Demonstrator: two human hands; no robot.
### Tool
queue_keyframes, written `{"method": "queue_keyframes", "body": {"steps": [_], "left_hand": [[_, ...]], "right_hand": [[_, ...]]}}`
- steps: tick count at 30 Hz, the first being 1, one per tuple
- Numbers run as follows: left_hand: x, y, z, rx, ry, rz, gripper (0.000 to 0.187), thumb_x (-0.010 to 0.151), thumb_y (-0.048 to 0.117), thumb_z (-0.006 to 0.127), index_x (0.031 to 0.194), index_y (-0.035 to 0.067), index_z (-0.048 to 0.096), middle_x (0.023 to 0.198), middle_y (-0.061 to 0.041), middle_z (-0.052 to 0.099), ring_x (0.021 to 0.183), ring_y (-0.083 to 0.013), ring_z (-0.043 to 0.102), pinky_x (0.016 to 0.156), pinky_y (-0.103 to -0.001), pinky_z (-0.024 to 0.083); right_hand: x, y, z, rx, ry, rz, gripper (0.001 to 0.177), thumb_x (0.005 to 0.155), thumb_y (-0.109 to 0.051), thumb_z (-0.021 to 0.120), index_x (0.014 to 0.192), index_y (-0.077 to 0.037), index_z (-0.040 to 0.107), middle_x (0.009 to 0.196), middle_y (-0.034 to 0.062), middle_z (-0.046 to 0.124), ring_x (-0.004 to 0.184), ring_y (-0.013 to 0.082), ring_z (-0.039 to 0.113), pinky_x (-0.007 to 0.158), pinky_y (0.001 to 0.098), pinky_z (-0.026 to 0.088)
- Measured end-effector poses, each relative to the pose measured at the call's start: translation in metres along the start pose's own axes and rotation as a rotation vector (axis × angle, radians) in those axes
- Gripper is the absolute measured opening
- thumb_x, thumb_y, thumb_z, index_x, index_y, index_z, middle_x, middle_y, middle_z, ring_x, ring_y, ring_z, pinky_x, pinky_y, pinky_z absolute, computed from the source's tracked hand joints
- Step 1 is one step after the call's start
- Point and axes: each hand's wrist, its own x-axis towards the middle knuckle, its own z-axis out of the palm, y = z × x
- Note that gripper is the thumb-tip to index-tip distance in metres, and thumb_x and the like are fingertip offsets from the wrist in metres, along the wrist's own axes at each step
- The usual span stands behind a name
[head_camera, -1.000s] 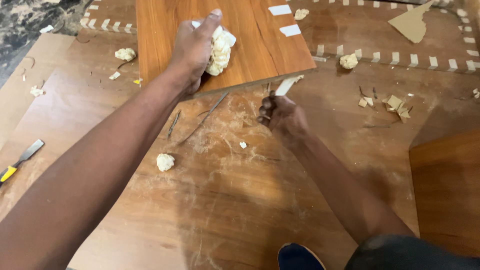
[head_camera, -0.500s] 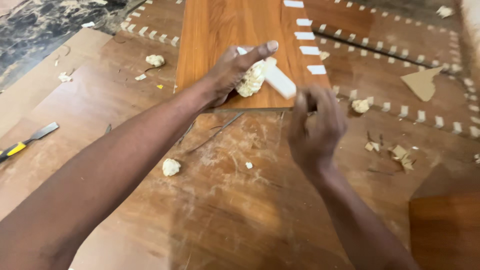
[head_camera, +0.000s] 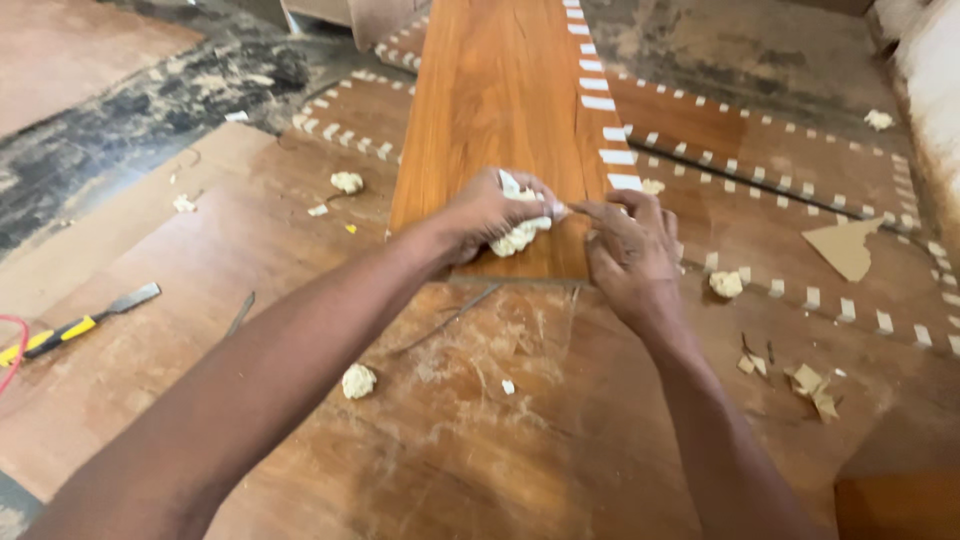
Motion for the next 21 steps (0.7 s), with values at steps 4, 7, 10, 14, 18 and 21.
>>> {"method": "queue_keyframes", "body": {"steps": [4,7,10,14,18,21], "left_hand": [[0.003,-0.007,0.006,0.043,0.083,0.053,0.008,0.082,0.009,0.079,0.086,0.002,0.076,0.077,-0.004,0.075,0.066,-0.0091,0.067,0.057,-0.024,0.053],[-0.002,-0.007,0.011,0.137,0.235,0.058,0.011,0.082,0.013,0.079,0.085,0.003,0.076,0.076,-0.006,0.074,0.064,-0.0116,0.066,0.056,-0.027,0.052],[-0.008,-0.001,0.022,0.390,0.482,-0.012,0.021,0.081,0.024,0.080,0.084,0.003,0.077,0.076,-0.011,0.075,0.063,-0.0177,0.068,0.058,-0.033,0.053],[-0.016,0.020,0.030,0.746,0.713,-0.066,0.029,0.077,0.036,0.079,0.086,0.009,0.077,0.087,-0.013,0.078,0.081,-0.0289,0.073,0.074,-0.042,0.057],[-0.015,0.038,0.012,0.943,0.804,-0.283,0.032,0.074,0.044,0.077,0.090,0.017,0.076,0.094,-0.011,0.076,0.092,-0.0327,0.073,0.082,-0.046,0.058],[-0.020,0.040,-0.011,1.067,0.927,-0.228,0.032,0.073,0.039,0.079,0.094,0.015,0.076,0.097,-0.013,0.075,0.095,-0.0367,0.070,0.082,-0.051,0.055]], "right_hand": [[0.019,0.038,-0.012,-0.059,-0.017,0.240,0.074,0.086,-0.023,0.075,0.150,-0.004,0.042,0.140,0.0261,0.045,0.130,0.0429,0.041,0.106,0.0572,0.035],[0.023,0.057,-0.007,0.305,-0.100,0.477,0.071,0.091,-0.029,0.074,0.144,0.003,0.040,0.136,0.0288,0.049,0.124,0.0445,0.047,0.100,0.0624,0.043],[0.018,0.064,0.001,0.976,-0.254,0.996,0.041,0.096,-0.029,0.059,0.129,-0.004,0.056,0.123,0.0189,0.063,0.106,0.0352,0.063,0.086,0.0615,0.054],[0.013,0.038,0.013,1.091,-0.176,1.096,0.033,0.099,-0.031,0.057,0.124,-0.010,0.062,0.122,0.0113,0.066,0.104,0.0261,0.064,0.084,0.0509,0.058],[0.004,-0.004,0.040,1.077,-0.176,1.109,0.033,0.100,-0.032,0.057,0.127,-0.014,0.061,0.131,0.0102,0.065,0.110,0.0275,0.064,0.086,0.0481,0.060],[-0.008,-0.048,0.078,0.969,-0.182,1.063,0.040,0.103,-0.039,0.054,0.139,-0.020,0.052,0.139,0.0089,0.060,0.119,0.0241,0.057,0.083,0.0379,0.048]]}}
